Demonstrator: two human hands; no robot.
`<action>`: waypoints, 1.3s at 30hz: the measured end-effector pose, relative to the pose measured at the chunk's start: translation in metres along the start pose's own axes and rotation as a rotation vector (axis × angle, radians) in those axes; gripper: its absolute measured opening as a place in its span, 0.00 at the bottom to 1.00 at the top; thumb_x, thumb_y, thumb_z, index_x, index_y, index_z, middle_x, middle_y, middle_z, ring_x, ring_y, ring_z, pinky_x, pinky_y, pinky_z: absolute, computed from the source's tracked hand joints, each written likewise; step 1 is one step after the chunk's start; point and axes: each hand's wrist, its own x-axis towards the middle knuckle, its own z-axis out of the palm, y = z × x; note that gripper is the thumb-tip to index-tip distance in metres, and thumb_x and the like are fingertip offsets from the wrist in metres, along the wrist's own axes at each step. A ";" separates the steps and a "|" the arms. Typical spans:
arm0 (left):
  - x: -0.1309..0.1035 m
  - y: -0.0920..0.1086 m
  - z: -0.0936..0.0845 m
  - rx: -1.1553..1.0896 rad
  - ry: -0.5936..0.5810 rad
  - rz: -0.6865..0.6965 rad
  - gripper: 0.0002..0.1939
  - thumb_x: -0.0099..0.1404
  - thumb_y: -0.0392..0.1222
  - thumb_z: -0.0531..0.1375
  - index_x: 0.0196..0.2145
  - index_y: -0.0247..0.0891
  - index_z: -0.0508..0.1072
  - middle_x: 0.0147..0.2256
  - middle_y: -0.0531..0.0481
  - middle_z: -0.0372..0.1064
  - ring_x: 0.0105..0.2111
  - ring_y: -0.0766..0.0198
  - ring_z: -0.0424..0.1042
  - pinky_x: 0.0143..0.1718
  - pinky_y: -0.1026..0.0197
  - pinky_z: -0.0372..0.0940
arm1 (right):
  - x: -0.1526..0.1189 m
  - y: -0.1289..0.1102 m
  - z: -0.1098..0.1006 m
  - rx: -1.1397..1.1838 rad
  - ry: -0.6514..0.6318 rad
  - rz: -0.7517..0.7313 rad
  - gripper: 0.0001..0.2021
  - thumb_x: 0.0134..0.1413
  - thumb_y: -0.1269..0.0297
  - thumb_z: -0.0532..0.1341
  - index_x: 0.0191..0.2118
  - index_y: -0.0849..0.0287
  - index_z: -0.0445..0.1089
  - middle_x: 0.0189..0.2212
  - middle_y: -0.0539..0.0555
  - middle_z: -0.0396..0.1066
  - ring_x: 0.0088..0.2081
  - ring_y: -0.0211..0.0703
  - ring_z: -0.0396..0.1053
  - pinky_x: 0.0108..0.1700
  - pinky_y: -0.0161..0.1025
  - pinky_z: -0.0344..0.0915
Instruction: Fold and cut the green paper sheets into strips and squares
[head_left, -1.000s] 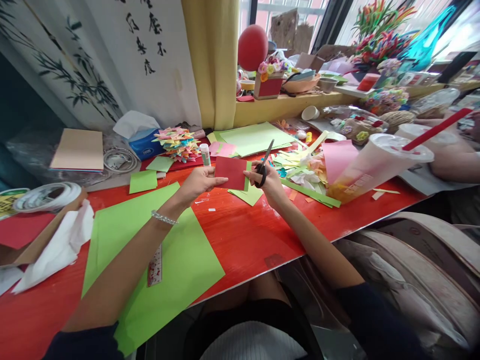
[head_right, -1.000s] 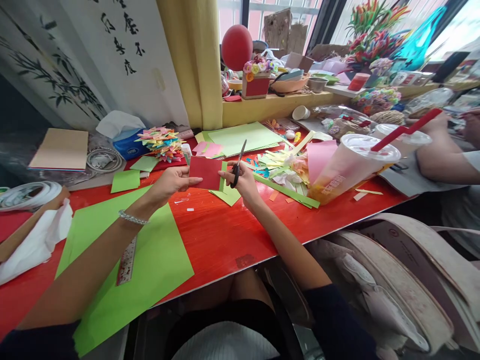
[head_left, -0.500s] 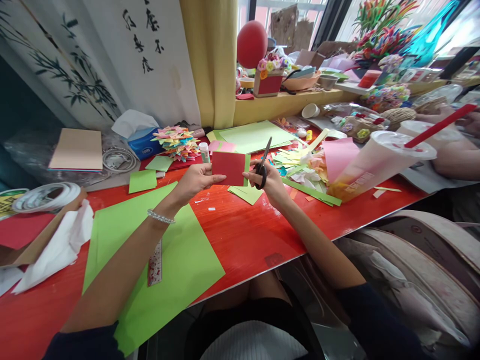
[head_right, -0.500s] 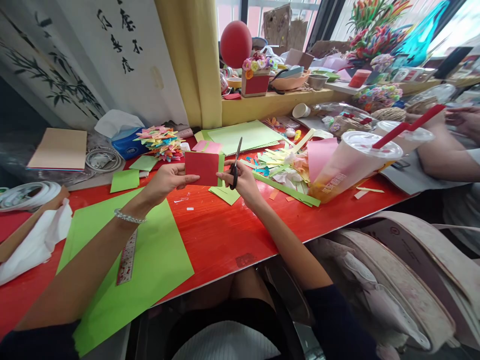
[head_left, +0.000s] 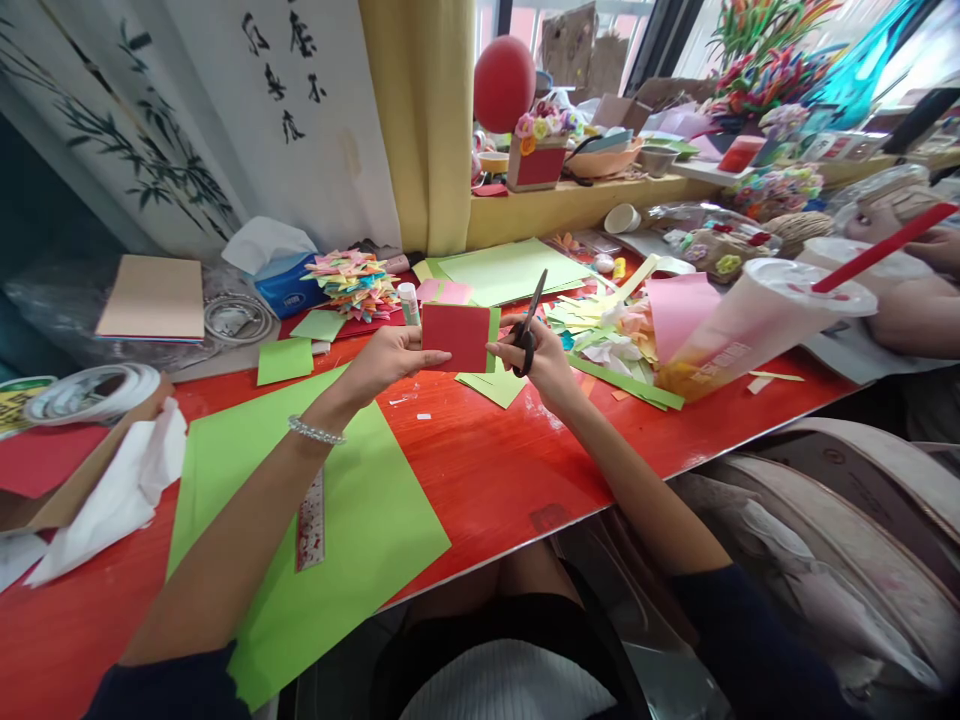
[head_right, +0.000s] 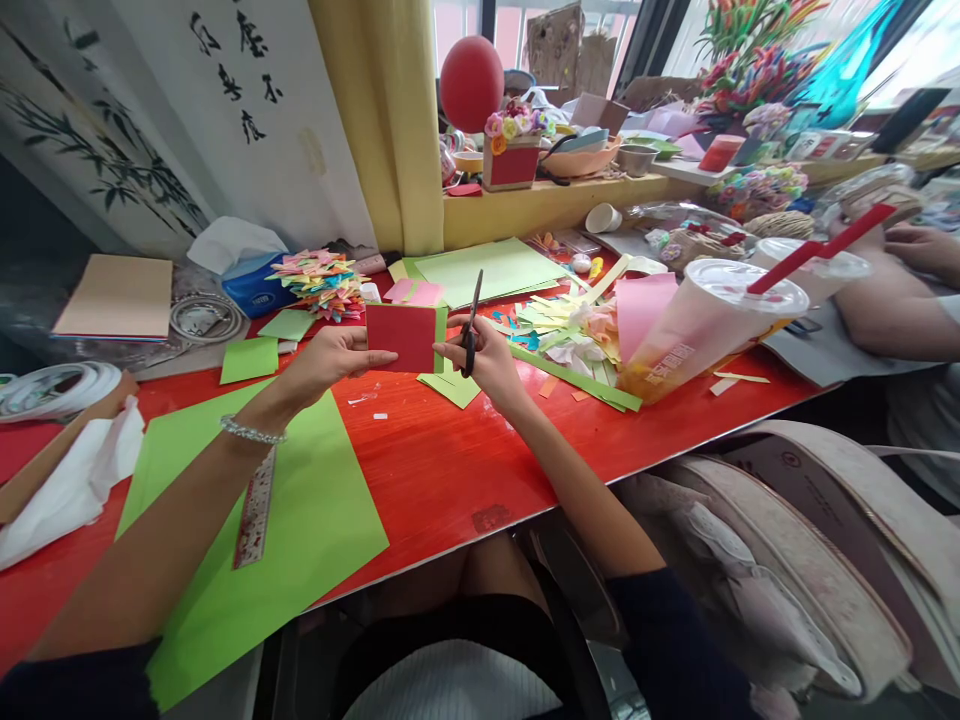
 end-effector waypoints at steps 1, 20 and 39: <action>0.000 0.001 0.001 -0.022 -0.005 0.000 0.17 0.53 0.46 0.68 0.40 0.36 0.79 0.30 0.48 0.75 0.28 0.67 0.70 0.29 0.64 0.65 | 0.000 0.000 0.000 -0.013 -0.003 0.001 0.20 0.42 0.56 0.70 0.40 0.55 0.65 0.25 0.45 0.66 0.23 0.34 0.61 0.24 0.37 0.56; 0.000 0.003 0.001 0.006 0.040 -0.026 0.12 0.51 0.46 0.69 0.32 0.37 0.81 0.26 0.48 0.74 0.21 0.71 0.60 0.20 0.65 0.53 | -0.002 -0.005 0.000 -0.098 -0.010 -0.008 0.19 0.44 0.53 0.68 0.41 0.52 0.64 0.26 0.46 0.65 0.24 0.35 0.61 0.25 0.38 0.56; 0.002 0.001 0.004 -0.023 0.087 -0.018 0.12 0.50 0.47 0.70 0.25 0.35 0.78 0.20 0.52 0.65 0.19 0.73 0.53 0.20 0.65 0.48 | -0.003 -0.006 0.001 -0.074 0.010 -0.053 0.18 0.46 0.53 0.68 0.39 0.52 0.63 0.26 0.46 0.65 0.24 0.35 0.61 0.26 0.38 0.57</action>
